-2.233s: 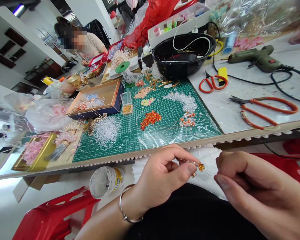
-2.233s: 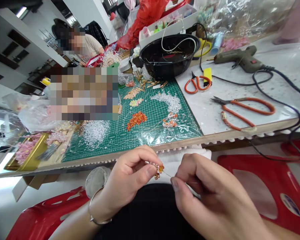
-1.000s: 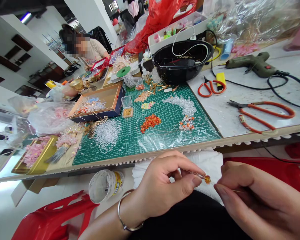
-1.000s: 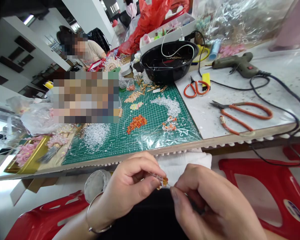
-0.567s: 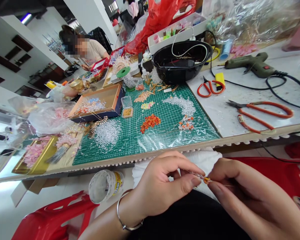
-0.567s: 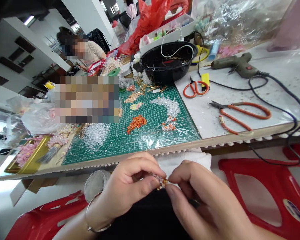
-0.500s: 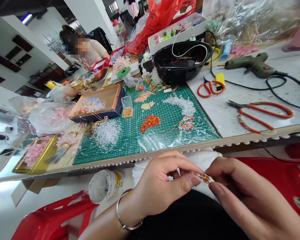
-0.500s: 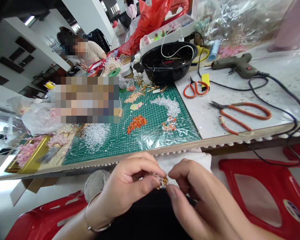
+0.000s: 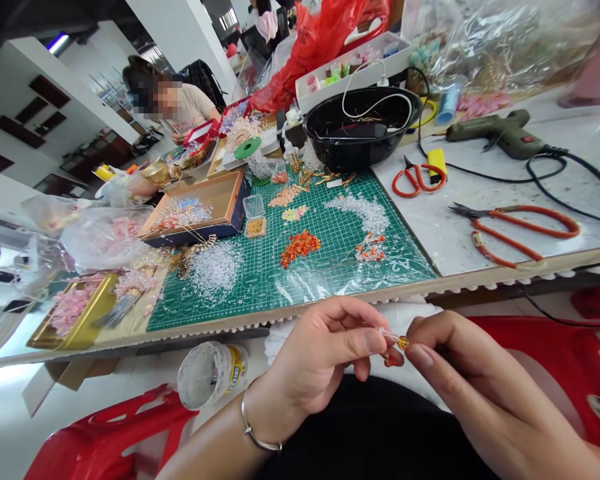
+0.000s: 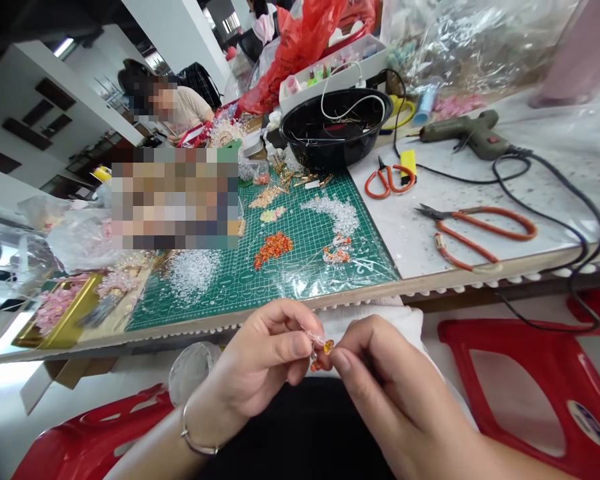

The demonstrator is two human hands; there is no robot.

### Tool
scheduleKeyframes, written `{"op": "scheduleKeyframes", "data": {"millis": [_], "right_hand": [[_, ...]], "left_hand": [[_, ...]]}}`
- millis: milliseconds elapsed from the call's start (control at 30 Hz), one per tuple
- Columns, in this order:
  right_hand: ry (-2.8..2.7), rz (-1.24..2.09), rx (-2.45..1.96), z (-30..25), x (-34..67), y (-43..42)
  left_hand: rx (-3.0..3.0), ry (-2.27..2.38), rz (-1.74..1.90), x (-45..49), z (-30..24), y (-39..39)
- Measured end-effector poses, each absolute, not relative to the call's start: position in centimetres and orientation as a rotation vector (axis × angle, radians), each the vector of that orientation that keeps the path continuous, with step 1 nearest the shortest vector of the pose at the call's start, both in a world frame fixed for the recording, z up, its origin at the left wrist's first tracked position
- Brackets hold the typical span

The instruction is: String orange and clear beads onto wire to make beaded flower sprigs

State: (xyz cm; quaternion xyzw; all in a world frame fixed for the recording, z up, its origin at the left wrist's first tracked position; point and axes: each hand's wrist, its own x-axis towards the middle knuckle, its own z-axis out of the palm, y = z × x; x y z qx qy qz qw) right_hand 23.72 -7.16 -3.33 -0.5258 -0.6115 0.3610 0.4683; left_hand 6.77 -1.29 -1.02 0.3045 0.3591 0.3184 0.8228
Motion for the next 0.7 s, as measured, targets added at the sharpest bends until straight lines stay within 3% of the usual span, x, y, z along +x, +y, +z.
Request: {"op": "scheduleKeyframes", "data": {"millis": [400,700], "right_hand": [[-1.196,1.365,-1.182,-3.4,23.0,-6.4],[-1.102,1.319,-1.124,-3.8,22.6,-7.2]], "left_hand": [[0.678,0.776,0.791,7.2,-1.0,-1.3],[0.741,0.854,0.819,6.9,-1.5,-1.4]]}}
